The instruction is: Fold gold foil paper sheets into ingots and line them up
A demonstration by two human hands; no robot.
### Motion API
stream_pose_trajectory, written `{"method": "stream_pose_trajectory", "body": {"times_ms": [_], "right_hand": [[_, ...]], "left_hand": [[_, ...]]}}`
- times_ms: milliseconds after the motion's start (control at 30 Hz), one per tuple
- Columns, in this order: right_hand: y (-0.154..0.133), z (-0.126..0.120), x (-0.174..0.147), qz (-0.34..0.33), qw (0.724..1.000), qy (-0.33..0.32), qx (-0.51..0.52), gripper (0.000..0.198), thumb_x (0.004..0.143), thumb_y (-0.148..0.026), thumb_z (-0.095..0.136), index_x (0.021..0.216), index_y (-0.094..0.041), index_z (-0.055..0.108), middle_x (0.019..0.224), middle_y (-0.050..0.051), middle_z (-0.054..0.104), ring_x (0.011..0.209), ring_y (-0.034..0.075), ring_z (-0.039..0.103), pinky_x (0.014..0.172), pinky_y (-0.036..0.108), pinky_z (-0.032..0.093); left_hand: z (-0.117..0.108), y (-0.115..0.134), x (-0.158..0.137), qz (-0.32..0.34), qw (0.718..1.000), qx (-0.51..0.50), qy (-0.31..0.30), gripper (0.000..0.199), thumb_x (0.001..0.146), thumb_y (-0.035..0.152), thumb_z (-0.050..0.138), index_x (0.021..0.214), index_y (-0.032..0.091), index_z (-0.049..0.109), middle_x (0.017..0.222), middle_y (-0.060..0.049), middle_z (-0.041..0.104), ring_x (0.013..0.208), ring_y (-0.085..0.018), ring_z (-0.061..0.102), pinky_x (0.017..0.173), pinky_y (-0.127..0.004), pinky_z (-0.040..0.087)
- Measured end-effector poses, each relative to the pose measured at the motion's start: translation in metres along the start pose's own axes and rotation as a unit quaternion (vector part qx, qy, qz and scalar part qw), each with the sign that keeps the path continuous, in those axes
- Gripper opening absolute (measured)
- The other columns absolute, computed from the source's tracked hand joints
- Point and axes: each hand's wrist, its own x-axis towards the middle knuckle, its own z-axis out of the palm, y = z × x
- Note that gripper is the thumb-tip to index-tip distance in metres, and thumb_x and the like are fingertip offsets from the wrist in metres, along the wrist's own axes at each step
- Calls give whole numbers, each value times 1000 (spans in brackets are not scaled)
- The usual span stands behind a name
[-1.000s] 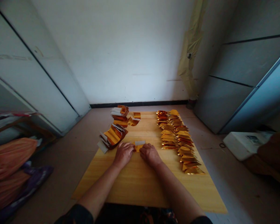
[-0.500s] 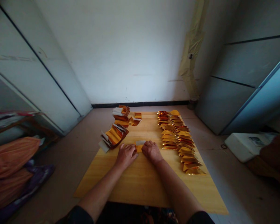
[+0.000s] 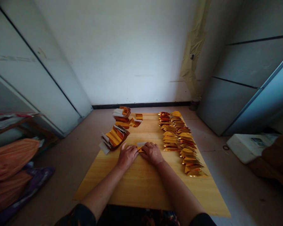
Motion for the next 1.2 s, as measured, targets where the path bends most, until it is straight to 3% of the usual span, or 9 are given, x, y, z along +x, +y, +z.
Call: {"method": "stream_pose_trajectory", "body": {"times_ms": [200, 400, 600, 767, 1033, 1200], "right_hand": [[0, 3, 3, 24, 1000, -3, -20, 18, 90, -23, 50, 98, -23, 67, 99, 7, 62, 91, 18, 52, 77, 28, 34], [10, 2, 1, -10, 1000, -2, 8, 19, 89, -20, 51, 85, -24, 70, 84, 4, 65, 83, 17, 52, 73, 26, 35], [13, -1, -2, -38, 996, -1, 76, 16, 88, -23, 55, 85, -25, 71, 85, 3, 65, 83, 15, 55, 76, 26, 37], [15, 4, 1, -2, 994, 3, 107, 17, 86, -20, 54, 87, -23, 70, 87, 4, 66, 82, 15, 58, 78, 26, 40], [20, 5, 9, 64, 988, 9, 141, 10, 79, -17, 59, 81, -19, 68, 85, 2, 62, 75, 12, 58, 68, 21, 43], [22, 1, 9, 45, 989, -16, 138, 13, 80, -16, 57, 84, -21, 69, 89, 2, 61, 78, 12, 58, 70, 21, 44]], "left_hand": [[0, -1, 0, 9, 1000, 8, 7, 8, 86, 20, 55, 86, 24, 62, 92, -3, 70, 94, -19, 62, 107, -52, 23], [0, -4, -2, 22, 1000, -9, 0, 13, 87, 18, 51, 81, 22, 63, 103, -3, 70, 104, -19, 60, 109, -55, 20], [-1, -14, -4, 53, 997, -48, -18, 18, 83, 13, 50, 86, 24, 64, 120, -4, 64, 114, -19, 54, 107, -51, 28], [3, -20, -1, 65, 994, -89, -10, 18, 80, 11, 52, 82, 22, 67, 108, -5, 66, 103, -18, 58, 93, -36, 47], [6, -21, -5, 67, 991, -111, -10, 26, 80, 7, 48, 91, 21, 67, 110, -6, 64, 105, -18, 56, 94, -34, 48], [7, -24, -6, 73, 990, -123, -19, 24, 79, 5, 48, 89, 19, 66, 99, -7, 64, 99, -17, 56, 90, -32, 49]]}}
